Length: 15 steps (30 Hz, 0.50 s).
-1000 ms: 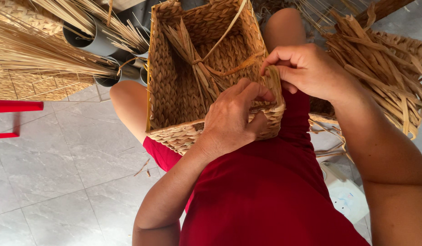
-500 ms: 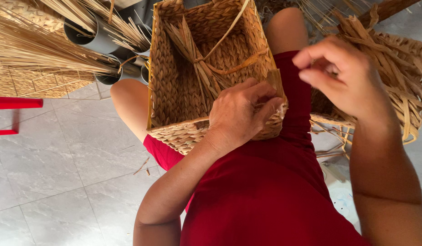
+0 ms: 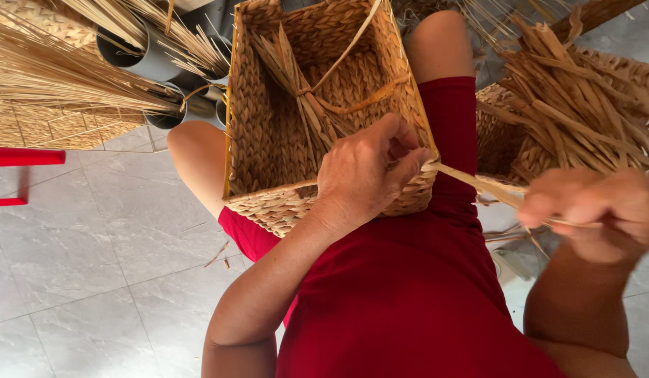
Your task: The person sits on the floor with a woven basket on their lap and weaves thin palm-leaf strips along the basket's rim, threading and tightening each strip by hand around the edge, working along the rim one strip at a time.
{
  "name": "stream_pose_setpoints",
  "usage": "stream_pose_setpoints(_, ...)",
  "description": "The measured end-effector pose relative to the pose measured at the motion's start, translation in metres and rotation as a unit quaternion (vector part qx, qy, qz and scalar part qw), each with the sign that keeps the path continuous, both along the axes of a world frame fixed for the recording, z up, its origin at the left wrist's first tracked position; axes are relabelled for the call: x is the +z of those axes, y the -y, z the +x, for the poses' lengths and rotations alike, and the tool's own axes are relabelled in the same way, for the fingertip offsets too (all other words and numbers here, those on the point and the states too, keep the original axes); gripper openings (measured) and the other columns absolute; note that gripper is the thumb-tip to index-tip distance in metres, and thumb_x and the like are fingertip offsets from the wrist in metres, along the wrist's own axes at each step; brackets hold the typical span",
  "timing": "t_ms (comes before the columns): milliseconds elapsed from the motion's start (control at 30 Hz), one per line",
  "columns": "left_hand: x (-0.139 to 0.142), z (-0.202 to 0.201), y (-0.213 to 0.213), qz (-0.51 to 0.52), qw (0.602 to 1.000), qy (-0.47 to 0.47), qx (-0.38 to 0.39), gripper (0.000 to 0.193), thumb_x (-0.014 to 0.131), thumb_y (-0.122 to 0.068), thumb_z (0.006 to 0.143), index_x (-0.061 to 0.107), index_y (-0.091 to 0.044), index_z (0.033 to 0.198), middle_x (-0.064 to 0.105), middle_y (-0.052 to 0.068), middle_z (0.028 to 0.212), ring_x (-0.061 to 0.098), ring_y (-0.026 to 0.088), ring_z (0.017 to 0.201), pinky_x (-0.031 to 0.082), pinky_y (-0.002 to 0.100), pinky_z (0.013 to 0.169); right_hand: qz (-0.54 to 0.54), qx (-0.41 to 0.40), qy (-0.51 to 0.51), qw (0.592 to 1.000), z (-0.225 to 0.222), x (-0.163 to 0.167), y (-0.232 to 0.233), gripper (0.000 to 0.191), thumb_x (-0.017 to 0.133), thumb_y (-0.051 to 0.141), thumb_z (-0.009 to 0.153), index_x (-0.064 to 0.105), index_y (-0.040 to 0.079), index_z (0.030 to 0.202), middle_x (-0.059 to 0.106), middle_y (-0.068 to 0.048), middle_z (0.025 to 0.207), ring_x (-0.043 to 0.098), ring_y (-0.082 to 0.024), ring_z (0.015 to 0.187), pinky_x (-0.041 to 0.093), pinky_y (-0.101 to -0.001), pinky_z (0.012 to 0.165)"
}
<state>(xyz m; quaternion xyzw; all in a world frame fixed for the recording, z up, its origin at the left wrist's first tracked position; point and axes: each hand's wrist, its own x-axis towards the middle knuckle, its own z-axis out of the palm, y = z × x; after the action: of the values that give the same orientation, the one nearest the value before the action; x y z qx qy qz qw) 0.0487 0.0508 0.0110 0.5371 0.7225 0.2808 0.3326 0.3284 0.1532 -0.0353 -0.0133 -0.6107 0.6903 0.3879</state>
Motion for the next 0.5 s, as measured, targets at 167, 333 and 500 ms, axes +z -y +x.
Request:
stream_pose_setpoints(167,0.000,0.002,0.001,0.095,0.995,-0.007,-0.003,0.021,0.074,-0.034,0.093,0.067,-0.014,0.094,0.076,-0.001,0.086,0.077,0.014,0.078,0.059,0.034,0.065,0.016,-0.069,0.105,0.992,-0.008,-0.013,0.012,0.037,0.080,0.001,0.084,0.063,0.005,0.117,0.069,-0.016,0.128,0.075,-0.017,0.100,0.068,-0.0275,0.077)
stream_pose_setpoints(333,-0.005,0.001,0.003,0.089,0.996,-0.002,-0.007,0.018,0.073,-0.030,0.094,0.068,-0.013,0.092,0.075,0.000,0.084,0.075,0.014,0.072,0.059,0.034,0.065,0.170,-0.058,0.245,0.953,-0.039,-0.027,0.032,0.013,0.070,0.002,0.093,0.073,0.002,0.106,0.069,-0.019,0.129,0.073,-0.021,0.099,0.063,-0.0340,0.081)
stream_pose_setpoints(500,-0.012,-0.007,0.007,0.058,0.997,0.025,-0.040,0.014,0.068,-0.025,0.099,0.073,-0.012,0.096,0.076,0.002,0.087,0.074,0.016,0.070,0.058,0.033,0.064,-0.055,-0.094,0.086,0.990,-0.039,-0.041,0.026,0.028,0.059,0.020,0.112,0.069,-0.005,0.102,0.074,-0.022,0.105,0.075,-0.024,0.085,0.065,-0.0357,0.079)
